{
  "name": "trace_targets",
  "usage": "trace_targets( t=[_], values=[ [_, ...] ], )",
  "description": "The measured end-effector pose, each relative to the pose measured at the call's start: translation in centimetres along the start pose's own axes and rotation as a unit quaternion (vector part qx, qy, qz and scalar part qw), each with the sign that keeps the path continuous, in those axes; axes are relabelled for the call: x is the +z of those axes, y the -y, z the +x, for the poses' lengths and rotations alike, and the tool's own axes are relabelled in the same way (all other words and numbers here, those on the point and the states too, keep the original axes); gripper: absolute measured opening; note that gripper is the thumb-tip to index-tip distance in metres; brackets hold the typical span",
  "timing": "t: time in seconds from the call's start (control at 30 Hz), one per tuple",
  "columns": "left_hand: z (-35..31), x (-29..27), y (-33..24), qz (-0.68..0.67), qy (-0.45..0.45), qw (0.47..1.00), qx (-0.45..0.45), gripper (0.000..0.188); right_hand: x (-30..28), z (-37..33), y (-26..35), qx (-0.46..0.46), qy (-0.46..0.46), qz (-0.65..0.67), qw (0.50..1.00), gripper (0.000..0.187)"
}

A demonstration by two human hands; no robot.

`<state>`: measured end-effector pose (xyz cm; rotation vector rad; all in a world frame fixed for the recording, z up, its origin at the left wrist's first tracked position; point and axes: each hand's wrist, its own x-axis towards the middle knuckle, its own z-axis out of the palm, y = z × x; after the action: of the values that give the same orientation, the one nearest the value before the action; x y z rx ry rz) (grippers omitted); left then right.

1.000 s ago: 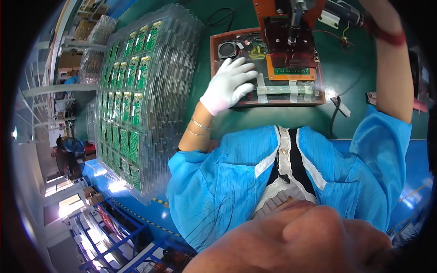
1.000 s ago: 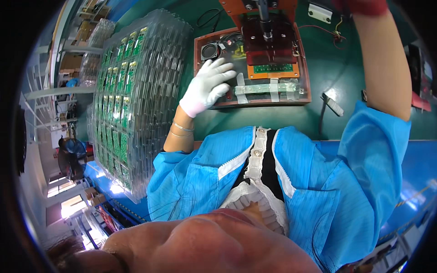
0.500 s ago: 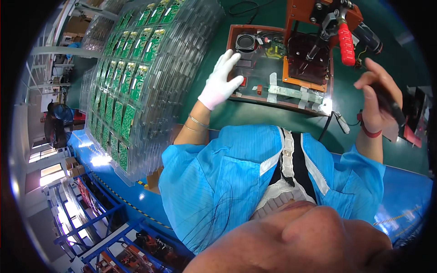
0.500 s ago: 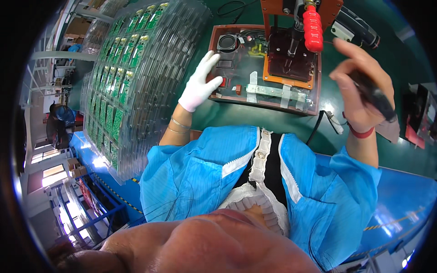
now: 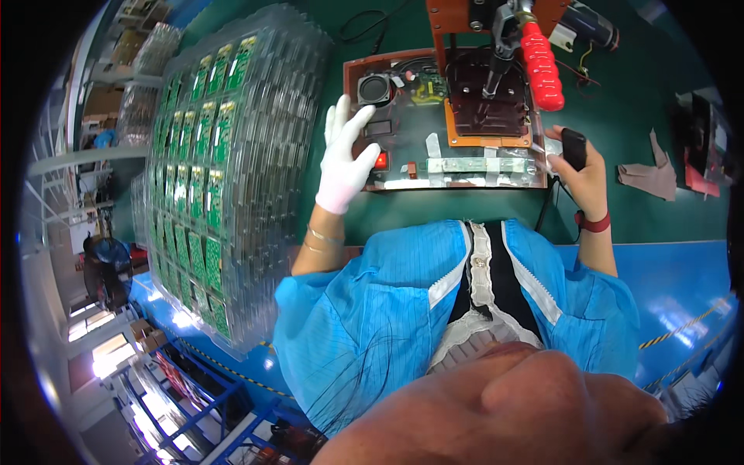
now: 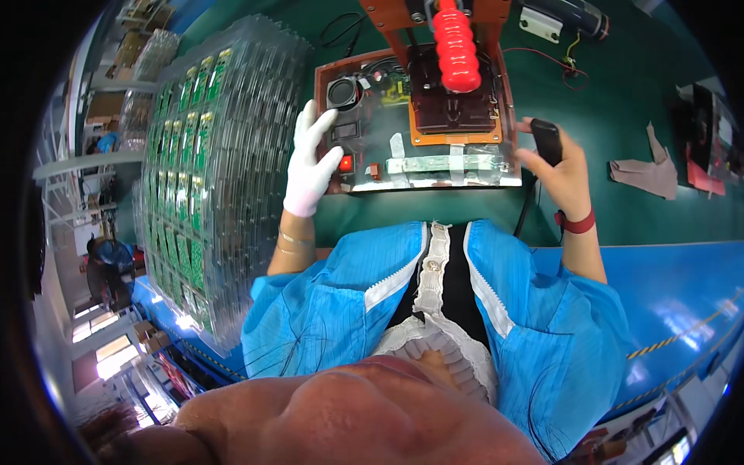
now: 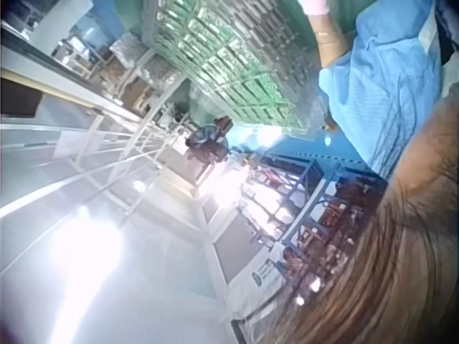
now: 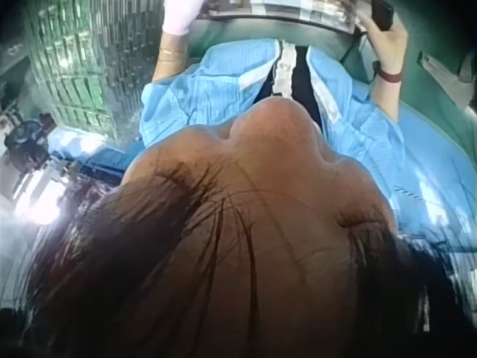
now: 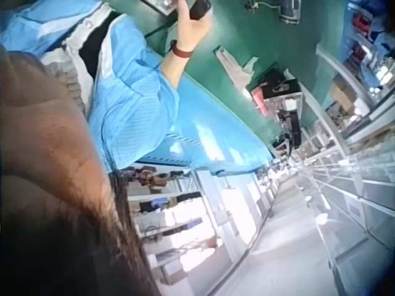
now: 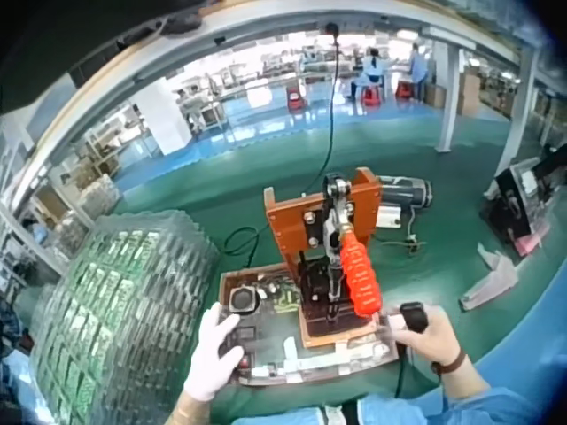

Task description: Test and inspect printed circuit boards using a manual testing fixture at a workstation.

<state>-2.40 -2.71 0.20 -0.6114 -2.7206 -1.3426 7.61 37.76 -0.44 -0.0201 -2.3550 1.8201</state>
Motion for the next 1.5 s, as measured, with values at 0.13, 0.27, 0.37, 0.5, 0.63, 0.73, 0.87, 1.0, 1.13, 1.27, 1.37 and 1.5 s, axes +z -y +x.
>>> trace_targets(
  t=[0.13, 0.27, 0.37, 0.5, 0.63, 0.73, 0.87, 1.0, 1.13, 1.27, 1.37, 1.5],
  values=[
    [-0.3, 1.1, -0.8, -0.098, -0.081, 0.992, -0.01, 0.047, 0.4, -0.8, 0.0, 0.024, 0.046, -0.039, 0.998, 0.053],
    [-0.1, 1.7, -0.9, -0.045, -0.096, 0.994, 0.018, 0.042, 0.4, -0.9, 0.5, 0.039, 0.047, -0.077, 0.995, 0.058],
    [-0.2, 1.6, -0.8, -0.035, -0.094, 0.995, 0.023, 0.041, 0.3, -0.7, 0.9, 0.069, 0.061, -0.076, 0.993, 0.059],
    [-0.3, 1.5, -0.8, -0.03, -0.099, 0.994, 0.027, 0.04, 0.5, -0.7, 1.0, 0.045, 0.045, -0.097, 0.993, 0.058],
    [-0.2, 1.4, -0.9, -0.029, -0.095, 0.995, 0.026, 0.04, 0.8, -1.1, 1.0, 0.045, 0.019, -0.128, 0.99, 0.056],
    [-0.3, 1.5, -1.0, -0.021, -0.094, 0.995, 0.023, 0.039, 0.7, -1.3, 0.9, 0.065, 0.021, -0.147, 0.987, 0.057],
    [-0.2, 1.5, -1.0, -0.02, -0.096, 0.995, 0.023, 0.039, 0.8, -0.8, 0.4, 0.09, -0.024, 0.011, 0.996, 0.053],
    [-0.4, 1.4, -1.1, -0.032, -0.095, 0.995, 0.011, 0.039, 0.7, -0.1, -0.4, 0.132, -0.085, 0.17, 0.973, 0.042],
    [-0.4, 1.3, -1.1, -0.041, -0.09, 0.995, 0.005, 0.039, 0.8, -0.3, -0.9, 0.103, -0.077, 0.111, 0.985, 0.041],
    [-0.5, 1.3, -1.1, -0.044, -0.092, 0.995, 0.006, 0.038, 1.2, -0.7, -1.4, 0.057, -0.088, 0.077, 0.991, 0.039],
    [-0.5, 1.3, -1.1, -0.043, -0.092, 0.995, 0.009, 0.038, 1.2, -0.8, -1.5, 0.055, -0.094, 0.081, 0.991, 0.038],
    [-0.4, 1.3, -1.0, -0.052, -0.091, 0.994, 0.011, 0.038, 1.2, -0.8, -1.3, 0.054, -0.097, 0.084, 0.99, 0.037]
  ],
)
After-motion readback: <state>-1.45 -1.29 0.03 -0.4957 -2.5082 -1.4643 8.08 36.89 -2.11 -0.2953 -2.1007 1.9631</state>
